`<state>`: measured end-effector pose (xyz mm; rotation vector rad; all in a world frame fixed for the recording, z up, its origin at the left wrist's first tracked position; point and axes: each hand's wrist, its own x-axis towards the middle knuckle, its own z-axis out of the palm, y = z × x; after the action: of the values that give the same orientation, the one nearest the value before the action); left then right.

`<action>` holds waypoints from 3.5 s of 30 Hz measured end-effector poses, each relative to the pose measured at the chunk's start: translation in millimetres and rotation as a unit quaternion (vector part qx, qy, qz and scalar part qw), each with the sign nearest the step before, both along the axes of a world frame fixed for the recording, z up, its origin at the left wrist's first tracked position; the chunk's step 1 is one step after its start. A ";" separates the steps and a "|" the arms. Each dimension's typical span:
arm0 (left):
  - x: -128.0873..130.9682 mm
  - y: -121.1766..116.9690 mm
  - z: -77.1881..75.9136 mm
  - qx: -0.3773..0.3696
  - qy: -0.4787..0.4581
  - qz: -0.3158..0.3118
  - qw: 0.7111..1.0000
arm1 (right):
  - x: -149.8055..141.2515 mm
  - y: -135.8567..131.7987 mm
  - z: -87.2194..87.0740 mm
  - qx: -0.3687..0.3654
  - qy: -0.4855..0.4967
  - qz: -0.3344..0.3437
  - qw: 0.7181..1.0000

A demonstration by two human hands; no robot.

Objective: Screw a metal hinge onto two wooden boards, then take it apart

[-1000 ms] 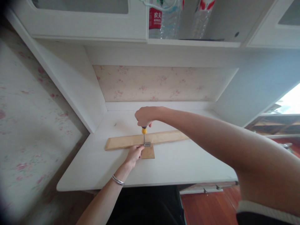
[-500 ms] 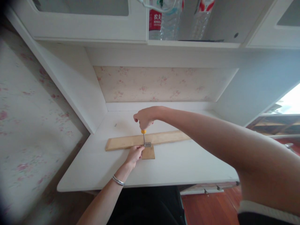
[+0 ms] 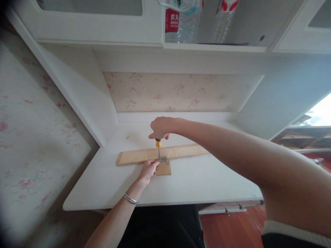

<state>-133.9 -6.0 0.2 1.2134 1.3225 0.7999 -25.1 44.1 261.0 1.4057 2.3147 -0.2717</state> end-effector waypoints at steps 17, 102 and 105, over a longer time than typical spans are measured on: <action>0.1 -0.6 2.3 0.003 0.005 0.003 1.000 | 1.2 1.5 -2.6 0.062 0.032 0.081 0.994; -2.3 5.2 17.7 -0.115 -0.088 -0.004 0.989 | -5.3 0.6 13.5 -0.017 -0.018 0.061 0.998; -1.8 5.6 17.5 -0.114 -0.088 -0.002 0.990 | -4.8 1.0 12.5 -0.022 -0.018 0.042 0.999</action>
<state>-135.7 -0.4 17.7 0.9422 1.2297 0.7145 -29.9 45.1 273.5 1.2797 2.3180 -0.2681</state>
